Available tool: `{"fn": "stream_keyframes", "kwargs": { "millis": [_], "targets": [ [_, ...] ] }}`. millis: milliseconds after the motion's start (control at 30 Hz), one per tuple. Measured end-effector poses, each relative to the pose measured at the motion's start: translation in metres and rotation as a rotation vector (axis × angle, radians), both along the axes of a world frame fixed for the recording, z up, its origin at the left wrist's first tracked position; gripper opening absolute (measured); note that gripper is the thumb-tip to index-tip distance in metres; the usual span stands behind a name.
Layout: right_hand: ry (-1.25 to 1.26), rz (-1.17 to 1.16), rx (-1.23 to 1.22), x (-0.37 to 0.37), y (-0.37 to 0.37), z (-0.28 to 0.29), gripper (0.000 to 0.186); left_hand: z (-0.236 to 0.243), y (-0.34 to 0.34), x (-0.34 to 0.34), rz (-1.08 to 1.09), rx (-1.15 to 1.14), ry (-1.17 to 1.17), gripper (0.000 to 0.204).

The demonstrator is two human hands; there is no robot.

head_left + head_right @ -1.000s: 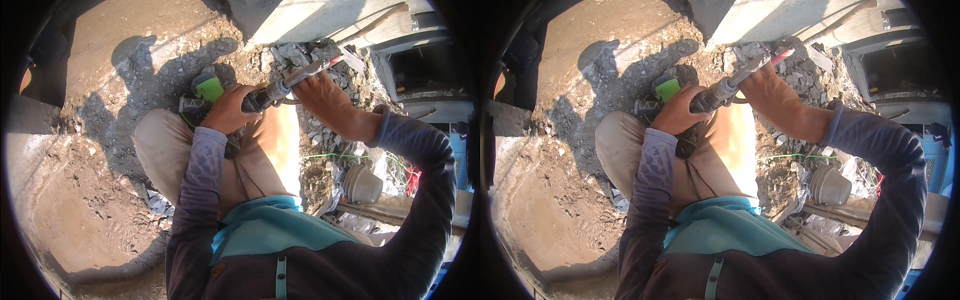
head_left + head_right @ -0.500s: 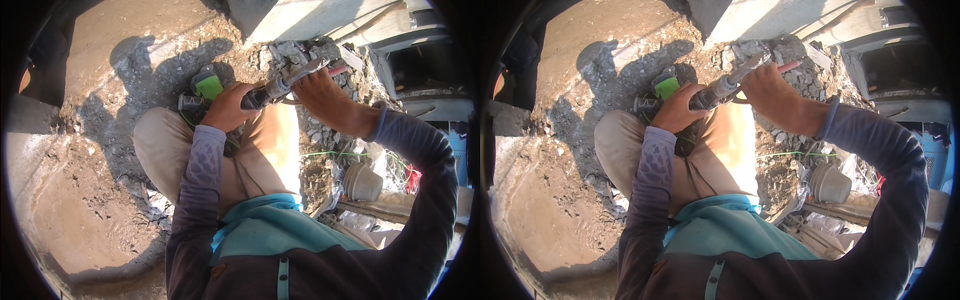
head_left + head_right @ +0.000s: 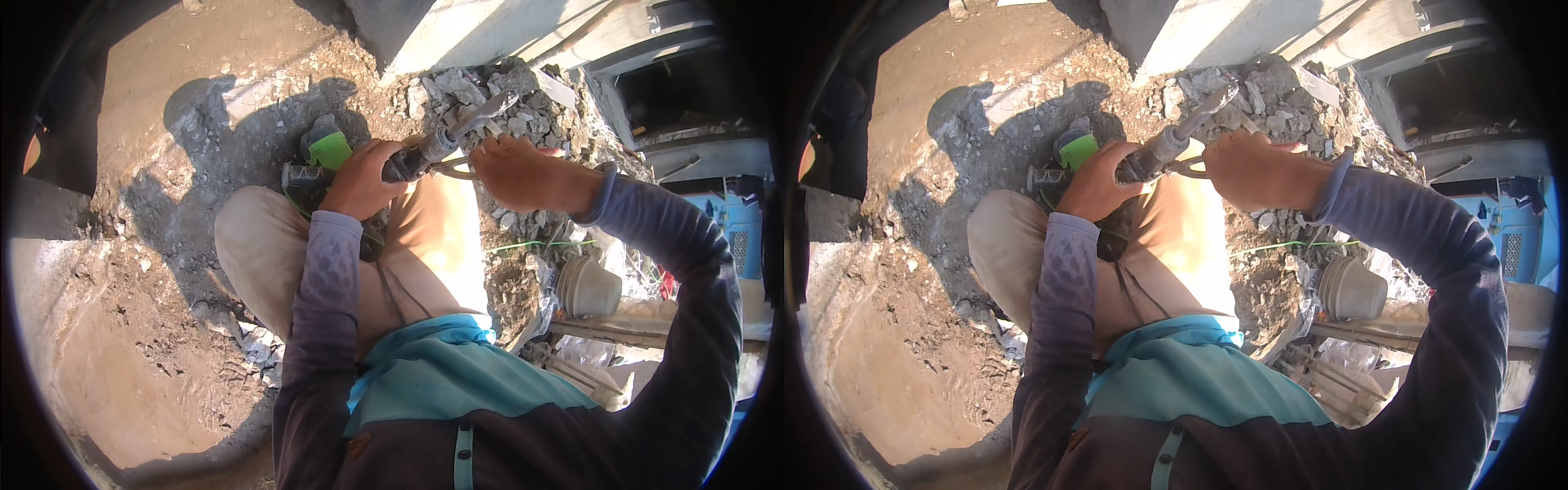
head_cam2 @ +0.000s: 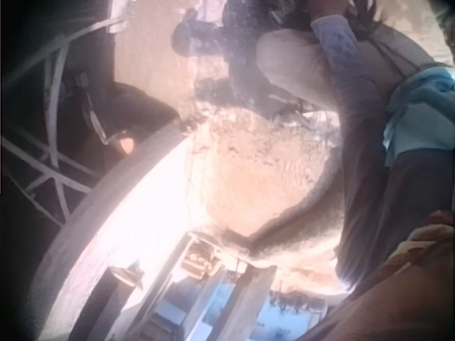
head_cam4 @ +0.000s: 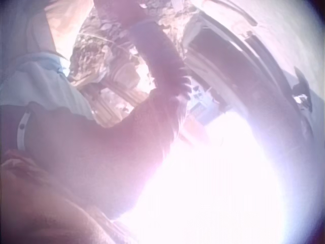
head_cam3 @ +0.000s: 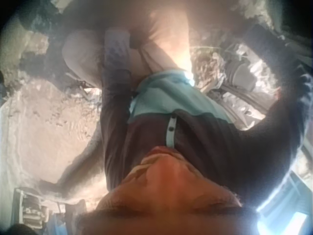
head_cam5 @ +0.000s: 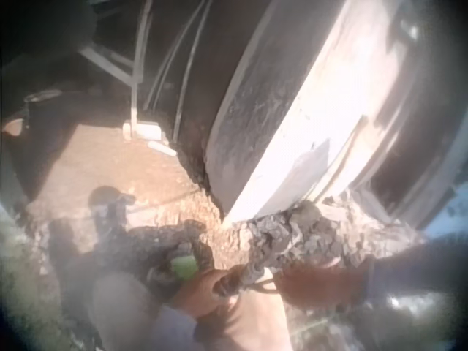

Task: The person walks through a debris-filled construction area and sits on the ground. They use a green corded rotary hammer drill to drill into a concrete floor or wall base, adjusting the tool and position while drilling.

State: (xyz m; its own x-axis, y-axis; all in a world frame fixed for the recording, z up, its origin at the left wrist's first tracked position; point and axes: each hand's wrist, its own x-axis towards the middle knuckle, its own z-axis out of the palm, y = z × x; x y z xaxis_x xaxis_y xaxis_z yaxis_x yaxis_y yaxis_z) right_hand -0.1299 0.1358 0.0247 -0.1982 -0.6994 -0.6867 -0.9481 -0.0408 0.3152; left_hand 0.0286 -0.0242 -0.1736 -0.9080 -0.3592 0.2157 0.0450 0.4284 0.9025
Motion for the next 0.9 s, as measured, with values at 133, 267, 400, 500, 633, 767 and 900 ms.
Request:
{"fn": "stream_keyframes", "kwargs": {
  "millis": [133,267,400,500,633,767,900],
  "targets": [
    [0.215,0.261,-0.123,0.0,0.012,-0.003,0.062,0.005,-0.004,0.005,0.001,0.025,-0.012,0.065],
    [0.393,0.404,-0.15,-0.009,0.017,-0.013,0.08,0.004,-0.006,0.006,-0.006,0.05,-0.007,0.066],
    [0.461,0.489,-0.165,-0.005,0.008,-0.012,0.08,0.007,-0.007,0.007,0.002,0.049,-0.03,0.066],
    [0.534,0.536,-0.189,0.001,0.004,-0.007,0.076,0.006,-0.007,0.006,0.007,0.04,-0.03,0.066],
    [0.464,0.45,-0.122,-0.005,0.002,-0.012,0.072,0.008,-0.006,0.006,-0.002,0.051,-0.03,0.065],
    [0.472,0.461,-0.066,0.001,-0.001,-0.01,0.072,0.004,-0.005,0.005,0.017,0.031,-0.006,0.064],
    [0.478,0.472,-0.038,0.004,-0.006,-0.007,0.07,0.003,-0.006,0.006,0.026,0.021,0.009,0.063]
  ]
}}
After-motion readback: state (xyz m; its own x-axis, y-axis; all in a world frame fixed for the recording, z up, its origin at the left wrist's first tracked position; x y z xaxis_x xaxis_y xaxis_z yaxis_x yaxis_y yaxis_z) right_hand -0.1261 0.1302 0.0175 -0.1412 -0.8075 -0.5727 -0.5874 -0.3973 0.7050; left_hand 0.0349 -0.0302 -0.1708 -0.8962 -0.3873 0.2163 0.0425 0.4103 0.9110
